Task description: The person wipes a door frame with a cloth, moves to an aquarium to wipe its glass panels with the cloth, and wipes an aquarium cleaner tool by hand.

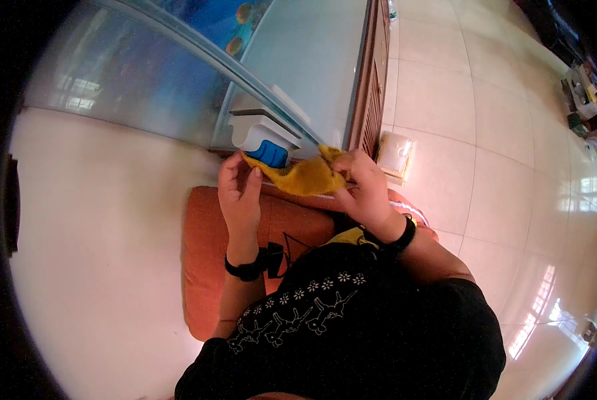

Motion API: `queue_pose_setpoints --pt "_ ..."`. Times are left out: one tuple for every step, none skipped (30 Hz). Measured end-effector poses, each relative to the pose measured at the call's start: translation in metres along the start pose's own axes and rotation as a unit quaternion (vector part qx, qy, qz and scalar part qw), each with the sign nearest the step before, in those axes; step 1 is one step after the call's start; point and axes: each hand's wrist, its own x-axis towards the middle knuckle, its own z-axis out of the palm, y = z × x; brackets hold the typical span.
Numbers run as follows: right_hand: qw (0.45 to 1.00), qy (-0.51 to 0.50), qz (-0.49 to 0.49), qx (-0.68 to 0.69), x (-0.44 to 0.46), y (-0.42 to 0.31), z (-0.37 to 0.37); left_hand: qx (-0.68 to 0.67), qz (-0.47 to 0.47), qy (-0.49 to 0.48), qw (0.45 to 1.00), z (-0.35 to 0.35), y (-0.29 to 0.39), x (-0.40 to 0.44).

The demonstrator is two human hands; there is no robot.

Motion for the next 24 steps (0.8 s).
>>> queue_pose_setpoints --pt "1.000 0.007 -0.019 0.010 0.005 -0.004 0.003 -0.014 -0.008 -0.001 1.000 0.000 -0.002 -0.001" --pt "1.000 0.007 -0.019 0.012 0.005 -0.003 0.008 -0.028 -0.016 -0.003 0.999 -0.001 -0.003 -0.002" --pt "1.000 -0.012 0.001 0.024 0.005 0.000 0.013 -0.026 -0.016 -0.002 1.000 -0.001 -0.003 -0.003" --pt "0.999 -0.032 0.021 0.037 0.005 0.001 0.017 -0.040 -0.026 0.003 0.999 0.001 -0.004 -0.004" --pt "0.999 -0.032 0.019 0.039 0.006 0.001 0.022 -0.055 -0.034 0.007 0.998 0.001 -0.005 -0.004" --pt "0.998 -0.023 -0.007 0.054 0.008 -0.004 0.026 -0.053 -0.033 0.008 0.998 0.001 -0.005 -0.003" --pt "0.997 -0.015 -0.032 0.068 0.012 -0.010 0.031 -0.027 -0.018 0.007 0.999 0.001 -0.005 -0.002" --pt "0.997 -0.015 -0.032 0.069 0.017 -0.017 0.035 -0.002 -0.002 0.006 1.000 0.001 -0.005 -0.002" --pt "0.997 -0.014 -0.033 0.071 0.025 -0.025 0.039 -0.001 -0.001 0.007 1.000 0.002 -0.002 -0.003" --pt "0.997 -0.013 -0.035 0.073 0.032 -0.032 0.041 0.012 -0.004 0.010 1.000 0.003 0.004 -0.003" --pt "0.997 -0.019 -0.078 -0.010 0.038 -0.036 0.038 0.026 -0.007 0.014 1.000 0.004 0.006 -0.004" --pt "0.997 -0.019 -0.081 -0.009 0.043 -0.044 0.037 0.026 -0.005 0.015 1.000 0.005 0.006 -0.002" --pt "0.996 -0.037 -0.064 -0.043 0.044 -0.055 0.036 0.037 0.000 0.021 0.999 0.006 0.006 -0.002" --pt "0.994 -0.054 -0.047 -0.077 0.044 -0.060 0.035 0.049 0.004 0.026 0.998 0.007 0.005 -0.003" --pt "0.992 -0.062 -0.065 -0.093 0.040 -0.054 0.040 0.049 0.004 0.027 0.998 0.008 0.003 -0.003" --pt "0.991 -0.062 -0.067 -0.094 0.035 -0.048 0.044 0.034 0.002 0.024 0.999 0.008 0.001 -0.004" --pt "0.993 -0.068 -0.054 -0.085 0.031 -0.043 0.047 0.017 0.000 0.021 1.000 0.007 0.001 -0.004" --pt "0.994 -0.074 -0.042 -0.076 0.033 -0.043 0.047 0.015 0.003 0.022 1.000 0.007 0.001 -0.003" --pt "0.993 -0.074 -0.046 -0.077 0.035 -0.043 0.048 0.037 0.012 0.020 0.999 0.006 0.002 -0.002" --pt "0.994 -0.062 -0.057 -0.068 0.038 -0.045 0.049 0.059 0.020 0.019 0.998 0.007 0.002 -0.002" --pt "0.995 -0.051 -0.065 -0.058 0.038 -0.048 0.049 0.059 0.019 0.019 0.998 0.007 0.002 -0.002" --pt "0.995 -0.052 -0.063 -0.059 0.038 -0.049 0.049 0.041 0.006 0.020 0.999 0.009 0.004 -0.002" --pt "0.994 -0.052 -0.069 -0.066 0.040 -0.050 0.049 0.022 -0.004 0.021 1.000 0.010 0.004 -0.001" --pt "0.993 -0.052 -0.078 -0.073 0.042 -0.049 0.050 0.021 -0.004 0.020 1.000 0.010 0.002 0.000"
